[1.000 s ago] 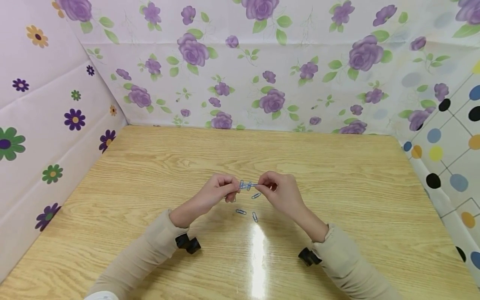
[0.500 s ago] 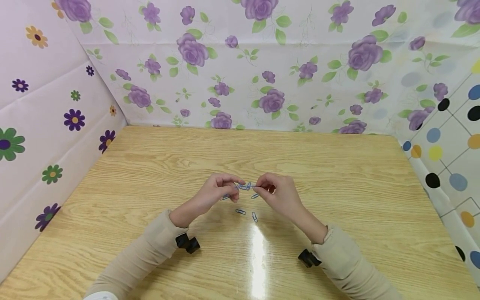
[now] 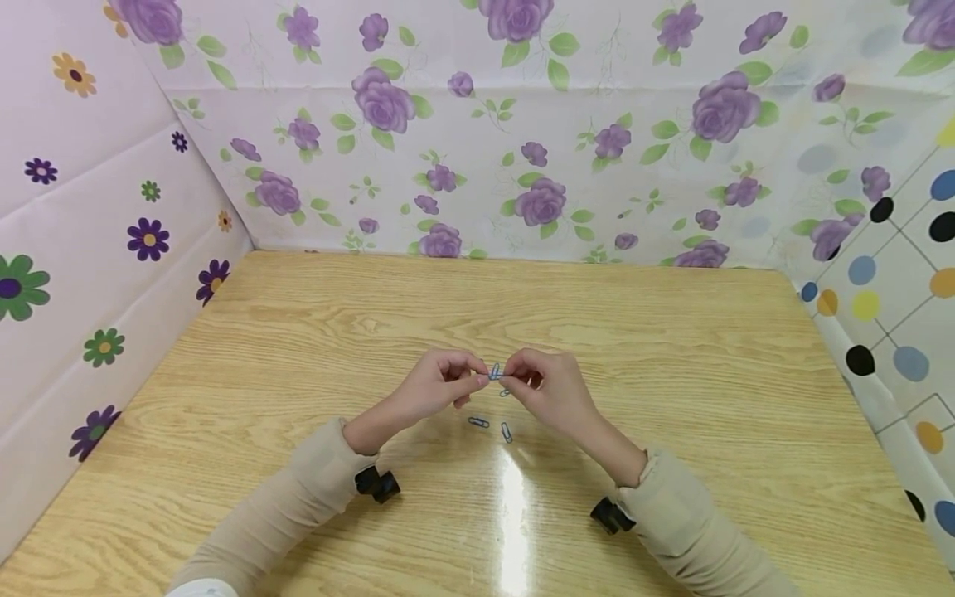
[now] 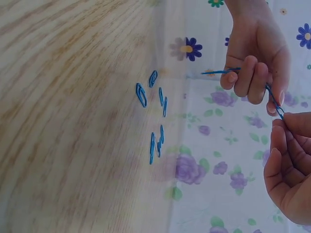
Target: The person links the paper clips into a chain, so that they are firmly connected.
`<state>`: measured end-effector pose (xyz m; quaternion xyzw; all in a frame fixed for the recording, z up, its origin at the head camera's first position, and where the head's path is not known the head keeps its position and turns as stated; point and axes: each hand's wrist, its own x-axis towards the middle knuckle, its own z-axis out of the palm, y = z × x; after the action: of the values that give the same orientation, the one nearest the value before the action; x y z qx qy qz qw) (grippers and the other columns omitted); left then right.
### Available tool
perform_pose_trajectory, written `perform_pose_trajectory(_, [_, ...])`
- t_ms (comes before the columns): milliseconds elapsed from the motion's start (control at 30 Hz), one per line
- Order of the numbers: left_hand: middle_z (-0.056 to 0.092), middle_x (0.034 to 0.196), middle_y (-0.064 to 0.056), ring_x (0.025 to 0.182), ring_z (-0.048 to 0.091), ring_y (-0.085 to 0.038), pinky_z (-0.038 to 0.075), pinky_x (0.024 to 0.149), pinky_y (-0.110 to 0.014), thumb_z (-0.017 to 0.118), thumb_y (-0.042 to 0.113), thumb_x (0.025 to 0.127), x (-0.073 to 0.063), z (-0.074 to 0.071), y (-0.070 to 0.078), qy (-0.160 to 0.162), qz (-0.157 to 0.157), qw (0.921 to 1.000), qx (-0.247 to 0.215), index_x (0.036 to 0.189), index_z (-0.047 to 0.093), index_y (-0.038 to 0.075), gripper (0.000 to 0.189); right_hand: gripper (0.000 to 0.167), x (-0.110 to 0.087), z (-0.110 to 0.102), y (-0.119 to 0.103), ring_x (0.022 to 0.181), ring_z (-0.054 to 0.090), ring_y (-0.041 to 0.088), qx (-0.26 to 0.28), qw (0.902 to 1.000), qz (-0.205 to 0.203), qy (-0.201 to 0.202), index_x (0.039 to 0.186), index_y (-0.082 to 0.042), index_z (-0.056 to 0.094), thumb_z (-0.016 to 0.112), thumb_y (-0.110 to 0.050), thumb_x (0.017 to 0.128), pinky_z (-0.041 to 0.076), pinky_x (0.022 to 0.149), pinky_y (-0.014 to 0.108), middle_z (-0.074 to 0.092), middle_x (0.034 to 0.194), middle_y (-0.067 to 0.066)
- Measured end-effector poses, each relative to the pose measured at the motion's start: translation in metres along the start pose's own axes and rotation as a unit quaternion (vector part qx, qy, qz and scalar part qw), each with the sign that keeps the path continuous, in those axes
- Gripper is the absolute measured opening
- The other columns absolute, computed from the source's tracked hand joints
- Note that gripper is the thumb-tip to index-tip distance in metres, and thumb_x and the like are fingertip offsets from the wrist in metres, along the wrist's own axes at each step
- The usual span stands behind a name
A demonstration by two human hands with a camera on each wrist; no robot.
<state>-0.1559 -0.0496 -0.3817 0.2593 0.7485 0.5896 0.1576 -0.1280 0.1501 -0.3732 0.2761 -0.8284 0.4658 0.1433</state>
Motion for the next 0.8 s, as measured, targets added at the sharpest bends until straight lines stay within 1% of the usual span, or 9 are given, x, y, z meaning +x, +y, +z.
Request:
perform_pose_trajectory(100, [0.052,0.06,-0.002,0.053,0.048,-0.012,0.038,0.047,-0.022,0.057,0.006,0.089,-0.001,0.0,0.0,-0.001,0.009,1.0,0.003,0.095,0.062,-0.007,0.015,0.009,0.0,0.001,0.0,0.059,0.056,0.007,0.004,1.0,-0.001,-0.002,0.077,-0.004,0.065,0.07,0.003,0.075,0.046,0.052,0.023,0.064,0.069,-0.001])
perform_pose_trajectory(167, [0.055,0.064,-0.004,0.057,0.05,-0.012,0.045,0.053,-0.028,0.056,0.005,0.089,-0.001,0.0,0.0,-0.002,0.011,0.9999,0.003,0.095,0.061,-0.008,0.015,0.009,-0.001,0.0,0.001,0.059,0.057,0.009,0.007,0.9999,0.002,-0.008,0.079,-0.004,0.065,0.07,0.003,0.075,0.046,0.052,0.023,0.065,0.07,0.0])
perform_pose_trajectory(233, [0.056,0.066,-0.006,0.059,0.052,-0.013,0.049,0.058,-0.036,0.055,0.004,0.09,-0.001,0.0,0.0,-0.001,0.01,0.9999,0.004,0.095,0.061,-0.007,0.014,0.009,-0.001,-0.001,0.002,0.06,0.058,0.01,0.009,0.9998,0.011,-0.016,0.082,-0.003,0.066,0.07,0.002,0.076,0.046,0.053,0.023,0.066,0.071,0.001])
perform_pose_trajectory(300, [0.056,0.068,-0.009,0.061,0.052,-0.014,0.049,0.06,-0.041,0.055,0.004,0.09,-0.001,-0.001,0.0,0.0,0.004,1.0,0.007,0.095,0.061,-0.006,0.013,0.01,-0.001,-0.002,0.003,0.061,0.058,0.01,0.008,0.9992,0.027,-0.027,0.084,-0.003,0.066,0.07,0.001,0.077,0.047,0.053,0.024,0.066,0.073,0.001])
perform_pose_trajectory(333, [0.057,0.069,-0.011,0.061,0.053,-0.015,0.049,0.06,-0.042,0.055,0.004,0.09,-0.001,-0.002,0.001,0.0,0.0,1.0,0.007,0.094,0.061,-0.006,0.012,0.01,-0.002,-0.003,0.004,0.062,0.058,0.01,0.006,0.9987,0.038,-0.033,0.085,-0.003,0.066,0.07,0.001,0.077,0.047,0.054,0.024,0.066,0.073,0.001])
perform_pose_trajectory(400, [0.057,0.071,-0.014,0.062,0.052,-0.017,0.048,0.059,-0.039,0.054,0.003,0.09,-0.002,-0.002,0.003,-0.001,-0.007,1.0,0.006,0.094,0.061,-0.006,0.012,0.011,-0.002,-0.005,0.007,0.062,0.057,0.009,-0.002,0.9974,0.058,-0.044,0.086,-0.004,0.065,0.07,0.0,0.077,0.046,0.054,0.024,0.066,0.073,0.0])
perform_pose_trajectory(467, [0.057,0.072,-0.017,0.062,0.052,-0.018,0.047,0.057,-0.036,0.054,0.002,0.09,-0.005,-0.003,0.011,-0.002,-0.011,0.9999,0.005,0.093,0.06,-0.006,0.011,0.011,-0.002,-0.006,0.01,0.062,0.056,0.009,-0.014,0.9958,0.073,-0.053,0.087,-0.004,0.065,0.07,-0.001,0.078,0.046,0.054,0.024,0.065,0.073,-0.001])
perform_pose_trajectory(633, [0.056,0.073,-0.02,0.062,0.052,-0.017,0.048,0.06,-0.041,0.053,0.001,0.09,-0.012,-0.005,0.029,-0.001,-0.014,0.9999,0.008,0.093,0.059,-0.009,0.012,0.01,0.0,-0.007,0.018,0.061,0.053,0.009,-0.045,0.9926,0.081,-0.079,0.088,-0.002,0.066,0.07,-0.003,0.078,0.043,0.053,0.023,0.064,0.072,0.0])
perform_pose_trajectory(800, [0.056,0.075,-0.024,0.062,0.052,-0.014,0.048,0.063,-0.048,0.053,0.0,0.09,-0.013,-0.006,0.029,0.0,-0.013,0.9999,0.003,0.095,0.058,-0.013,0.015,0.011,0.004,-0.005,0.031,0.062,0.052,0.01,-0.062,0.9857,0.104,-0.117,0.088,0.0,0.066,0.069,-0.002,0.078,0.043,0.055,0.025,0.062,0.073,0.0])
